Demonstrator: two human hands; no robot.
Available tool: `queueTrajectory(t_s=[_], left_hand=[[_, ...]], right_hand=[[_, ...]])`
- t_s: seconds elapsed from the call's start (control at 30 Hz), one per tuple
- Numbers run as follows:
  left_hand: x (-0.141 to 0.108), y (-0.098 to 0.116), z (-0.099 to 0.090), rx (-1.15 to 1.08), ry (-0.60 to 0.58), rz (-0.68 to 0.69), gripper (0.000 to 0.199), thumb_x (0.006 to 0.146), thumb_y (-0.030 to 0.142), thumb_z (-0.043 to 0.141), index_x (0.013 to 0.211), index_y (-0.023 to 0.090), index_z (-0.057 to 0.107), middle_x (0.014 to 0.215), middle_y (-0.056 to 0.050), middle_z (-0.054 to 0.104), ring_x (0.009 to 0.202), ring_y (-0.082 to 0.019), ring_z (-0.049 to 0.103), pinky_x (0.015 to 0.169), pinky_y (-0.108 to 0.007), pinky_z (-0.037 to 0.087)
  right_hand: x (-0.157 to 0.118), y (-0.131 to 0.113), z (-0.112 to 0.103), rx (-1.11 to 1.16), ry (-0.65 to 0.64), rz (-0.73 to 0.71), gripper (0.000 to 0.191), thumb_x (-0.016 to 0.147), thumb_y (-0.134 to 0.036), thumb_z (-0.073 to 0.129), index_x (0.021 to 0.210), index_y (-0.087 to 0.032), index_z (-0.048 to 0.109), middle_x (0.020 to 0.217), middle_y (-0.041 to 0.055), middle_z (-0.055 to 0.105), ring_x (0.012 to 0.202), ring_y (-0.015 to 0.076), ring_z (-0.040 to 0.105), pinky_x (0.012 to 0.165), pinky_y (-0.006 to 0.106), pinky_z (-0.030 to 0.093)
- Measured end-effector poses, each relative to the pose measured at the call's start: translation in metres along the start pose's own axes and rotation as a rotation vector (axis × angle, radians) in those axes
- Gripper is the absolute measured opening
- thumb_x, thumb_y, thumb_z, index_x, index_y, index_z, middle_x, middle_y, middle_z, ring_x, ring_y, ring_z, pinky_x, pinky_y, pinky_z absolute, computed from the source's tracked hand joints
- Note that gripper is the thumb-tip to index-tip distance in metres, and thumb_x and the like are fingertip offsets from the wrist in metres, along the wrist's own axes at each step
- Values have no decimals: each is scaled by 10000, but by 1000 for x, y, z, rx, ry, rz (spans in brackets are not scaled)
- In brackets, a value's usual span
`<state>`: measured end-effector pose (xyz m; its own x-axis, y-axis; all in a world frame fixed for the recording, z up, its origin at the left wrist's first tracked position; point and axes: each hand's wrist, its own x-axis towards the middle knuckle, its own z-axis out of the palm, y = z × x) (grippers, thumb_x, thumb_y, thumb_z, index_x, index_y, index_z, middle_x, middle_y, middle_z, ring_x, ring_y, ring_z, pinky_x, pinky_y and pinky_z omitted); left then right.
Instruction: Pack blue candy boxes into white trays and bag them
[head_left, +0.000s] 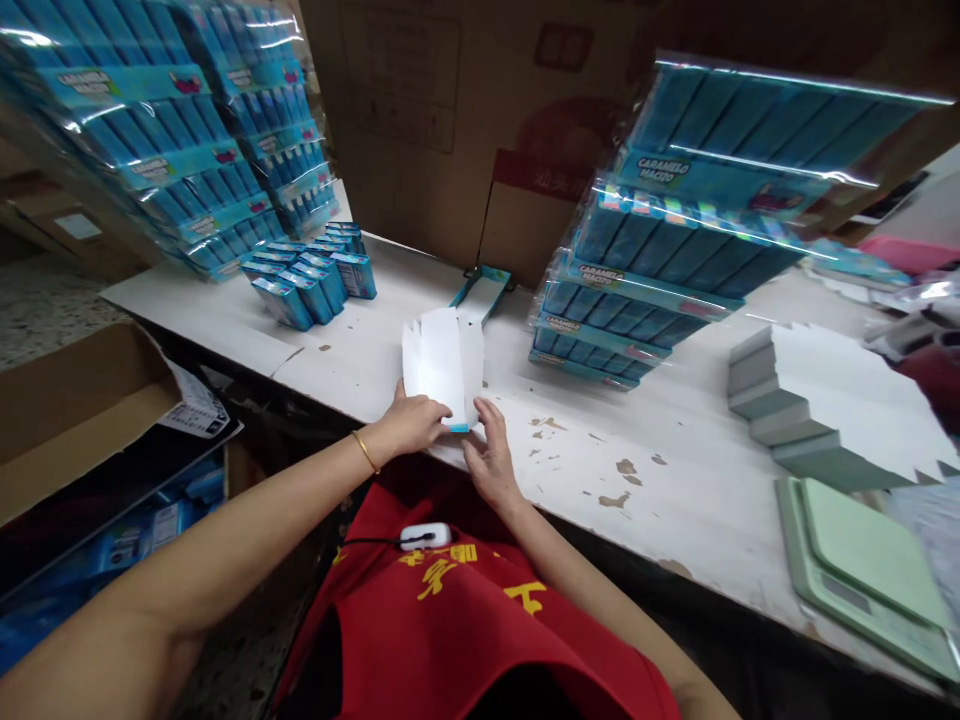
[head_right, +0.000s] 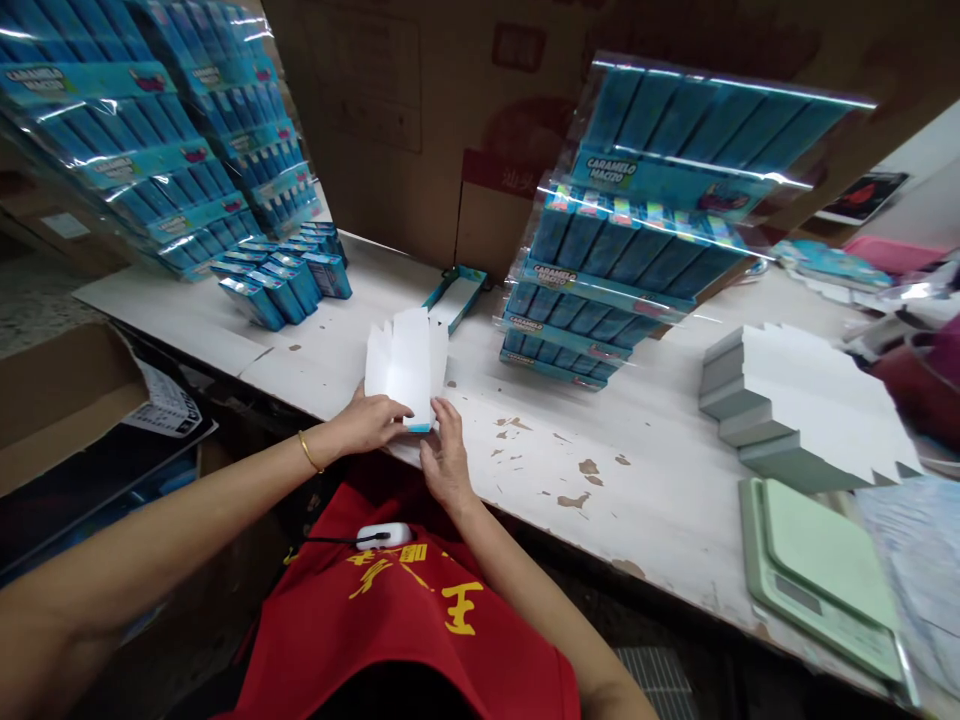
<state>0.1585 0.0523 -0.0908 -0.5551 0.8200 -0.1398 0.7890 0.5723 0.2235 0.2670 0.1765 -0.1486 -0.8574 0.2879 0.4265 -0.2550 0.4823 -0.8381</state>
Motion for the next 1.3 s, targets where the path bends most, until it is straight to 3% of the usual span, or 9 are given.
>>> queueTrajectory(t_s=[0.33,0.47,0.63,0.73,0.83,0.93,1.03,1.13,1.3], left_hand=[[8,26,-10,136,-169,-105,161,693,141,509,723,152,667,777,-133,668,808,-282,613,889,-537,232],[17,31,-15,81,-252,-219,153,695,205,547,767,153,672,868,-161,659,910,-321,579,866,-548,278],[10,21,-14,12,-262,-243,273,690,256,568,947,227,655,994,-115,647,960,-293,566,839,-468,379],[-2,8,-12,-98,-140,-174,396,709,184,519,1093,257,585,1103,-62,605,1052,-226,524,890,-378,394],[-13,-6,-12,-238,249,-120,435,715,76,417,1113,171,566,1172,-75,539,1120,-172,467,976,-304,346],[-20,-20,-9,-348,527,-257,456,762,198,444,1209,113,468,1223,-122,453,1146,-204,431,1005,-331,323],[-24,-28,-2,-523,474,-417,572,770,375,479,1261,97,388,1246,-162,408,1010,-218,521,930,-360,391],[-22,-35,3,-646,472,-521,629,766,423,483,1294,114,336,1261,-170,398,869,-185,572,851,-342,433],[-1,-55,4,-843,539,-644,775,707,526,530,1312,102,297,1224,-179,456,908,-194,570,752,-296,460]], right_hand=[[8,6,2,-60,-41,-18,600,732,-110,438,1310,-206,311,1313,93,327,1253,188,284,1053,395,266],[14,7,-17,-94,-148,-67,610,744,-127,458,1323,-219,293,1313,92,334,1238,192,308,1014,393,328],[21,-21,-49,-453,-127,-228,440,804,-96,400,1228,-208,431,1279,93,406,1172,219,372,982,428,342],[22,-44,-42,-614,-225,-345,359,834,-93,381,1178,-160,460,1191,115,484,1083,218,435,926,388,387],[24,-56,-14,-781,-418,-360,302,845,-101,396,1139,-128,462,1066,121,544,986,221,481,850,361,414],[28,-51,15,-936,-590,-252,191,867,-201,451,1045,-145,493,923,93,568,867,220,518,763,354,423],[30,-38,29,-1032,-698,-144,174,875,-309,470,960,-163,510,888,85,562,845,217,521,701,329,415],[18,-32,27,-1043,-707,-197,153,896,-308,429,919,-179,508,872,75,556,855,209,510,685,306,398],[-19,-44,21,-1025,-653,-271,118,902,-274,404,883,-194,489,817,58,540,796,197,503,666,302,388]])
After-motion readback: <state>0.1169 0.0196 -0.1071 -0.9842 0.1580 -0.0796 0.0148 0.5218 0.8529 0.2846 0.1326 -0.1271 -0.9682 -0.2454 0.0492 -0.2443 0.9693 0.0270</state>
